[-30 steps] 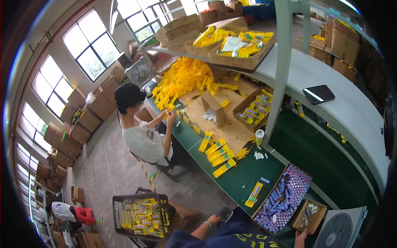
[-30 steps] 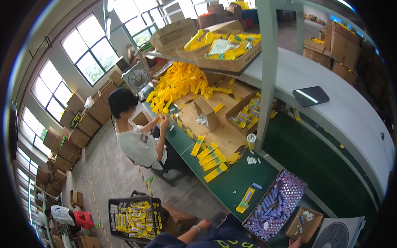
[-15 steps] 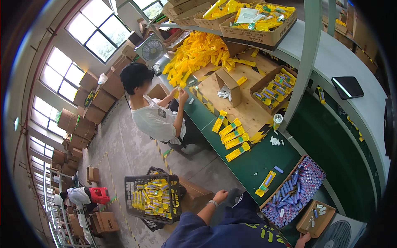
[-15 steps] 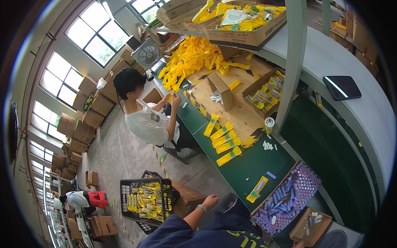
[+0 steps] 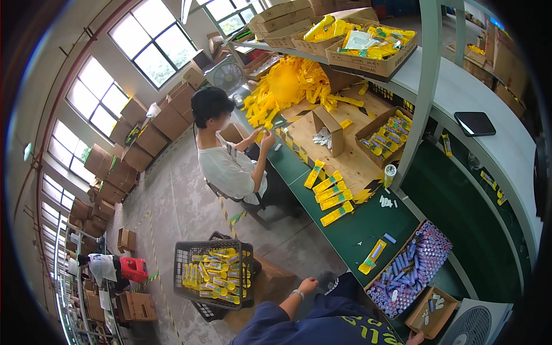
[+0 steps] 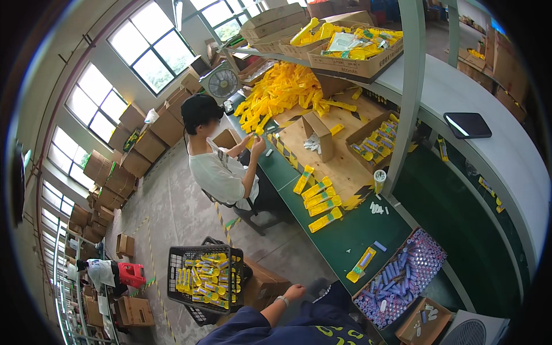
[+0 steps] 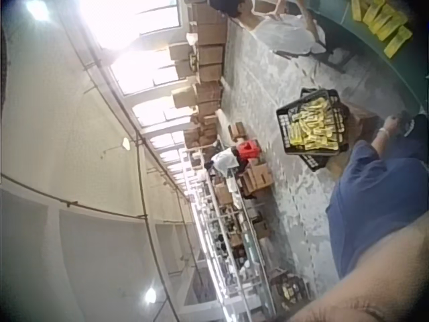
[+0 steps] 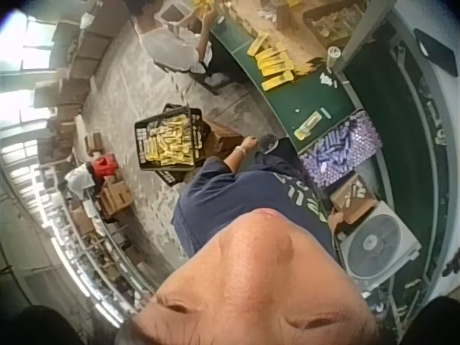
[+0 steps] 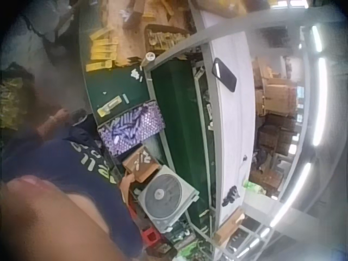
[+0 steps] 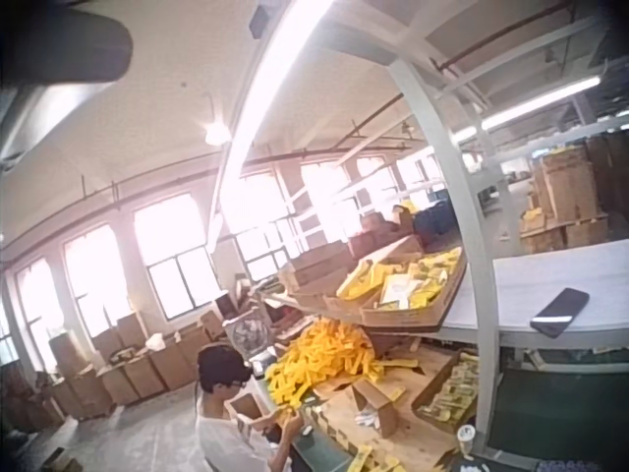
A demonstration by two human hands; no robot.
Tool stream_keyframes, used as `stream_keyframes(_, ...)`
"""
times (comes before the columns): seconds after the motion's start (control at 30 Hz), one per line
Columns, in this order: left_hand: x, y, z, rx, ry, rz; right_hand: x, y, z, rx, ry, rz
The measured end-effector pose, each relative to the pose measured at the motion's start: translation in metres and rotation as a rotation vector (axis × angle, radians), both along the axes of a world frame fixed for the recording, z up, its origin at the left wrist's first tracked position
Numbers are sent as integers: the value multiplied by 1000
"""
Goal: The person assembles flashlights by inserting batteries and components into flashlight casings by hand. The person walks over to exchange a component with a coworker, then returns to the workstation to assemble more flashlights.
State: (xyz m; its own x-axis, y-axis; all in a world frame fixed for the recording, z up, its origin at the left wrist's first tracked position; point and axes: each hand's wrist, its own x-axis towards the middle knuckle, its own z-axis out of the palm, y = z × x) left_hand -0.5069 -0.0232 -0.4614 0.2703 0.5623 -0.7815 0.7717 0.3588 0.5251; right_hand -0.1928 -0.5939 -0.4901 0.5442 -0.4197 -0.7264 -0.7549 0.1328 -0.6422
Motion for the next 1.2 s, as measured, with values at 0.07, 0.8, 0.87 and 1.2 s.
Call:
stream_keyframes(0.07, -2, 1, 3, 1, -1, -2, -2, 1, 10, 7, 24, 45)
stream_keyframes(0.8, -8, -28, 4, 93, -18, 71, -7, 34, 79, -471, -415, 1389)
stream_keyframes(0.87, -9, -38, 13, 125, 4, 47, -4, 9, 53, -398, -423, 1366)
stream_keyframes(1.2, -13, -77, 36, 256, -158, 76, 4, 21, 43, 305, -239, 114)
